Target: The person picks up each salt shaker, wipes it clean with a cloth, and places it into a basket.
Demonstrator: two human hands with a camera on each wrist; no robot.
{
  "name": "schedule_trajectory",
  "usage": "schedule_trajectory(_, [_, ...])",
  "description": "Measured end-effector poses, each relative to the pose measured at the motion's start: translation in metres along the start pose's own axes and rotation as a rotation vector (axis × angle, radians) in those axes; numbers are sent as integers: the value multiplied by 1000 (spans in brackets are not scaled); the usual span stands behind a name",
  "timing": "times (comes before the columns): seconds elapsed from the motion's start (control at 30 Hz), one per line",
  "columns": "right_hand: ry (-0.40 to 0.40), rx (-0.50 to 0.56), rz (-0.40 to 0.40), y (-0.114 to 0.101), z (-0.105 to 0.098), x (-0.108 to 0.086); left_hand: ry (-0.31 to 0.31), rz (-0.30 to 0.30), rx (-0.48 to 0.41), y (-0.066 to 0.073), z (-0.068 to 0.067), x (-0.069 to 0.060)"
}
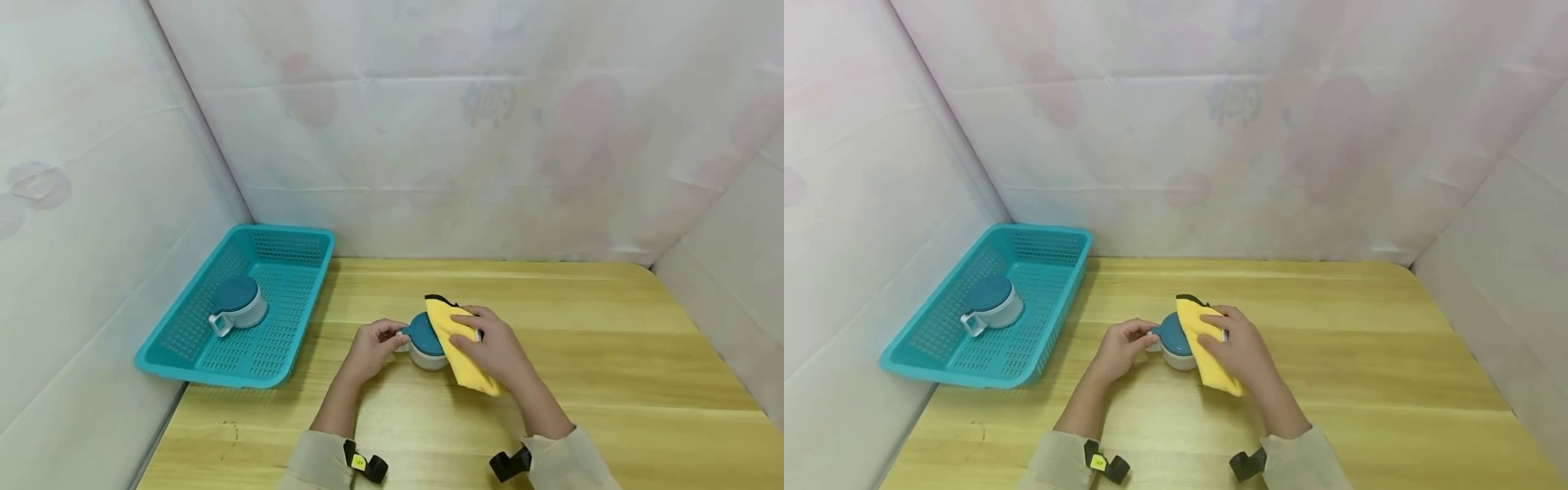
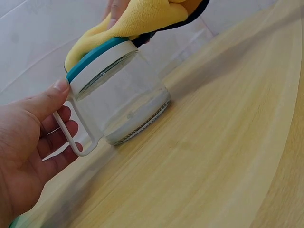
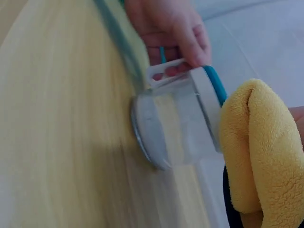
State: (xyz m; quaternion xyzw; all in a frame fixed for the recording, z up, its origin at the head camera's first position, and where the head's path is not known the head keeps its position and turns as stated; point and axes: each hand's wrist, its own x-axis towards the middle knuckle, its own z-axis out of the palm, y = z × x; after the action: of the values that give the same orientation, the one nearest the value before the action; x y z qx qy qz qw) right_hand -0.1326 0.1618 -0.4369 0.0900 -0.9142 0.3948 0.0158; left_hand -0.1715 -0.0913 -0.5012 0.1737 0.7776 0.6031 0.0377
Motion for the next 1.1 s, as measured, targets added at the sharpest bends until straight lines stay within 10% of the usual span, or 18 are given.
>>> schedule_trajectory(0.37, [60,16,-37,-7,-16,14,-3,3,-12,-1,-1,1])
schedule_trajectory(0.57, [-42,-148,-137,-42,5,31,-16,1,-32,2,-3,2])
schedule_trajectory(0.73, [-79,-272,-57,-48,13,42,-22,9,-29,4,-3,2])
schedule_trajectory(1.1, [-116,152,138,1,3,49,-18,33,-12,-2,-2,0])
